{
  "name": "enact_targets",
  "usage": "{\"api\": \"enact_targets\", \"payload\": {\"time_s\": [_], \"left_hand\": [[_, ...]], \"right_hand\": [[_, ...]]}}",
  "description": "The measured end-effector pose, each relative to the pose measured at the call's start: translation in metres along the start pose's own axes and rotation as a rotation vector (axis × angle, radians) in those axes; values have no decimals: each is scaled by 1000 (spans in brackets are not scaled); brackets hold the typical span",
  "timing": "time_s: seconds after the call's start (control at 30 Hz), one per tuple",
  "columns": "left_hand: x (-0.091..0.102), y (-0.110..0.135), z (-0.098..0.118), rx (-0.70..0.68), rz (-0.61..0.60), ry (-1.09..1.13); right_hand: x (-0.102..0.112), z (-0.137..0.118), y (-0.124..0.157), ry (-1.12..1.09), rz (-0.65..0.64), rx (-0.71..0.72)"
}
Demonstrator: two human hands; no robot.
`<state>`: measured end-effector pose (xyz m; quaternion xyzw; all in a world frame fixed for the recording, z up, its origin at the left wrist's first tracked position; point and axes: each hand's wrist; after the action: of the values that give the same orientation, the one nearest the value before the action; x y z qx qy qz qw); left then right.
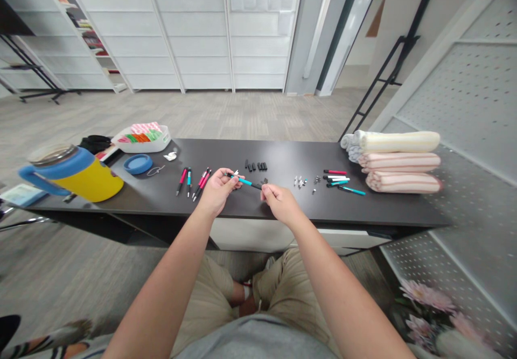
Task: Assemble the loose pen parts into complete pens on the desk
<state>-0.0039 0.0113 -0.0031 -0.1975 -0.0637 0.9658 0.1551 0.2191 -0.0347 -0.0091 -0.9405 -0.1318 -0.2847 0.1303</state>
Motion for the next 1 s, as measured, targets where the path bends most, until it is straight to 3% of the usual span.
{"api": "enact_targets", "payload": {"time_s": [0.63, 1.0], "left_hand": [[-1, 3, 0, -18, -75, 22], [-6, -2, -7, -12, 68, 305]], "right_hand": [[4, 5, -1, -101, 47, -42], [0, 1, -1, 10, 25, 26]]}}
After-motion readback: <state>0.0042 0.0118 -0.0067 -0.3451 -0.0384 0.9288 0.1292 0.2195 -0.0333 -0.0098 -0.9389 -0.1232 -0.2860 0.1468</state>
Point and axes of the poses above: each hand's wrist, its own y-axis away from the middle knuckle, its own x-axis out of the back of the hand, z = x × y, and after that the axes turned 9 degrees about -z, right-handed
